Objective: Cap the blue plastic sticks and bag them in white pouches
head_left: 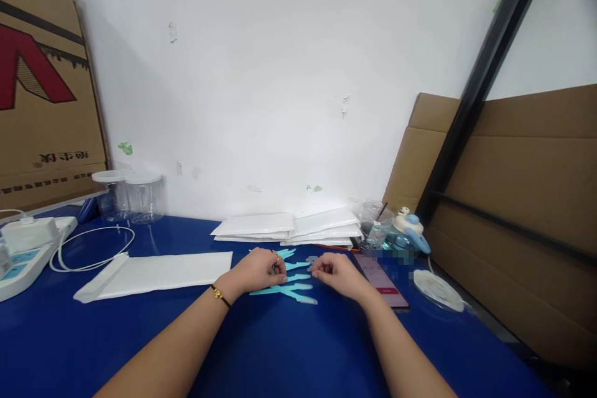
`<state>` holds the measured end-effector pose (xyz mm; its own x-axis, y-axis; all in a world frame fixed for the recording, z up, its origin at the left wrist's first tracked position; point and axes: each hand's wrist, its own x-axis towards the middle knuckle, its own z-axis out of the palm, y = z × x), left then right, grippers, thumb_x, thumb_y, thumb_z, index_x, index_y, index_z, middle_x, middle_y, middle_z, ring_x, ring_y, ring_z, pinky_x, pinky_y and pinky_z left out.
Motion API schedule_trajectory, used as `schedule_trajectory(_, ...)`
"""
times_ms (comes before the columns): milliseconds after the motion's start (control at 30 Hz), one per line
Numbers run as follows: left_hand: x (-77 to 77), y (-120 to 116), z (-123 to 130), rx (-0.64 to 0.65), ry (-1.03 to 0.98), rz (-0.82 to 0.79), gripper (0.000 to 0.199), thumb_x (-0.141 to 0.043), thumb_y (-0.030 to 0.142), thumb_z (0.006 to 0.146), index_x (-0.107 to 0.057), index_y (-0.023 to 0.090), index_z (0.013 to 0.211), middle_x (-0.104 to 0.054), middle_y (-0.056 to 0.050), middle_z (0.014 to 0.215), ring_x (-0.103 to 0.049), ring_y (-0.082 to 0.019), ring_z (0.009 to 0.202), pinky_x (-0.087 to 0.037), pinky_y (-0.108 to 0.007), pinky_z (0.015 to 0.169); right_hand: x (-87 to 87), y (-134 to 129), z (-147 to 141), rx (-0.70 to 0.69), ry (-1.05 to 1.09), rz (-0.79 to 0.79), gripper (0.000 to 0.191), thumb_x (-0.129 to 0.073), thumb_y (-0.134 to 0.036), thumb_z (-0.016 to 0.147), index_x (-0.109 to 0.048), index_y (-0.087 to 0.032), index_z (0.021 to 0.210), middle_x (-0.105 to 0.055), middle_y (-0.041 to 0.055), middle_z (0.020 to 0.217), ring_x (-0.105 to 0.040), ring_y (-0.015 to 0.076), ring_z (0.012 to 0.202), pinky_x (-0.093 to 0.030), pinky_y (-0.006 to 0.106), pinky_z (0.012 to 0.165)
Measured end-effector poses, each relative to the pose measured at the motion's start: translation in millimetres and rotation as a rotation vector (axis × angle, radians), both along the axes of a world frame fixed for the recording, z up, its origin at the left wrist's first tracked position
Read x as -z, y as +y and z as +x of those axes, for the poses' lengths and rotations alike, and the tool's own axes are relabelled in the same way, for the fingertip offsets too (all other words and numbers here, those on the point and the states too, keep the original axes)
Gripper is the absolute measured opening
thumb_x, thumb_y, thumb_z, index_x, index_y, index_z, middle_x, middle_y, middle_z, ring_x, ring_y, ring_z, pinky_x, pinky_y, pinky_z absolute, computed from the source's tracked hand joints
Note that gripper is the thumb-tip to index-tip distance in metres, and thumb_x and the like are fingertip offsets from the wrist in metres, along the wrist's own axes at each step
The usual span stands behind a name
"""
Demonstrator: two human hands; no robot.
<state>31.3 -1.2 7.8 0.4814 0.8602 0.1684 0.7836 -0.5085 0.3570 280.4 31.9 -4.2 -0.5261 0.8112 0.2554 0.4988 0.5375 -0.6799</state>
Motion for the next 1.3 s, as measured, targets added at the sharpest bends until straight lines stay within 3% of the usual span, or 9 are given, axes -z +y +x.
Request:
schedule_trajectory(133,0.6,-2,-1,0.117,0.0,-0.068,0.026,-0.069,0.04,0.066,-0.069,0.026,0.088,-0.066,0.002,0.079,-0.059,-0.014,0.071,-0.038,-0.019,0.057,-0.8,-6,2,-0.184,-0.097,-0.23,0.016,-0.072,-0.031,0.063,-0.07,-0.017,0.071,-0.061,-0.0004,0.058,-0.052,0.012,0.052,-0.038,0.021,0.047)
schedule_trajectory(233,2.8,0,-1,0.126,0.011,-0.115,0.018,-0.068,0.033,0.067,-0.069,0.025,0.083,-0.066,0.003,0.074,-0.059,-0.013,0.068,-0.037,-0.019,0.056,1.4,-6,3,-0.225,-0.175,-0.299,0.019,-0.077,-0.032,0.057,-0.072,-0.018,0.069,-0.064,0.0,0.058,-0.055,0.0131,0.052,-0.039,0.021,0.047)
schedule_trajectory(467,7.2,4,1,0.12,-0.046,-0.254,0.01,-0.063,0.025,0.071,-0.067,0.023,0.08,-0.067,0.003,0.071,-0.06,-0.012,0.064,-0.038,-0.018,0.053,4.1,-6,-2,-0.232,-0.169,-0.27,0.017,-0.075,-0.035,0.061,-0.072,-0.02,0.069,-0.066,0.0001,0.06,-0.057,0.0142,0.056,-0.041,0.022,0.05)
schedule_trajectory(533,5.9,3,0,0.093,-0.018,-0.172,0.013,-0.064,0.033,0.072,-0.067,0.023,0.081,-0.067,0.002,0.076,-0.06,-0.013,0.069,-0.039,-0.019,0.056,4.0,-4,-1,-0.214,-0.16,-0.241,0.017,-0.074,-0.034,0.063,-0.071,-0.019,0.07,-0.064,0.0002,0.06,-0.056,0.0145,0.056,-0.04,0.022,0.05)
schedule_trajectory(633,5.3,4,0,-0.02,0.036,0.039,0.021,-0.06,0.041,0.076,-0.066,0.024,0.087,-0.065,-0.001,0.088,-0.06,-0.016,0.079,-0.04,-0.022,0.065,5.3,2,1,-0.056,-0.105,-0.036,0.011,-0.066,-0.027,0.072,-0.069,-0.019,0.078,-0.062,0.0011,0.069,-0.056,0.0144,0.062,-0.041,0.023,0.055)
schedule_trajectory(767,10.7,8,-1,-0.127,0.1,0.127,0.019,-0.056,0.036,0.079,-0.065,0.024,0.091,-0.062,-0.003,0.094,-0.058,-0.019,0.082,-0.04,-0.027,0.071,12.2,13,5,0.069,-0.162,0.18,0.019,-0.061,-0.016,0.072,-0.066,-0.021,0.09,-0.058,0.0034,0.09,-0.057,0.0155,0.078,-0.043,0.025,0.069)
schedule_trajectory(867,15.0,11,0,-0.153,0.109,0.128,0.015,-0.056,0.032,0.079,-0.066,0.024,0.086,-0.061,-0.003,0.093,-0.058,-0.02,0.085,-0.04,-0.027,0.071,16.8,17,5,0.057,-0.249,0.21,0.008,-0.059,-0.015,0.074,-0.065,-0.019,0.077,-0.057,0.0034,0.086,-0.057,0.0151,0.076,-0.042,0.025,0.07)
schedule_trajectory(933,16.0,12,0,-0.164,0.113,0.123,0.013,-0.056,0.029,0.078,-0.067,0.023,0.082,-0.061,-0.004,0.091,-0.057,-0.02,0.086,-0.04,-0.027,0.072,17.7,17,5,0.061,-0.264,0.226,0.01,-0.055,-0.014,0.076,-0.063,-0.018,0.072,-0.057,0.003,0.083,-0.056,0.0141,0.072,-0.042,0.025,0.069)
schedule_trajectory(1300,16.0,13,0,-0.181,0.105,0.116,0.01,-0.057,0.027,0.077,-0.066,0.023,0.077,-0.063,-0.001,0.086,-0.057,-0.019,0.085,-0.037,-0.027,0.071,13.8,15,9,0.055,-0.233,0.14,0.013,-0.054,-0.013,0.078,-0.063,-0.017,0.069,-0.057,0.0019,0.079,-0.055,0.012,0.067,-0.04,0.022,0.063)
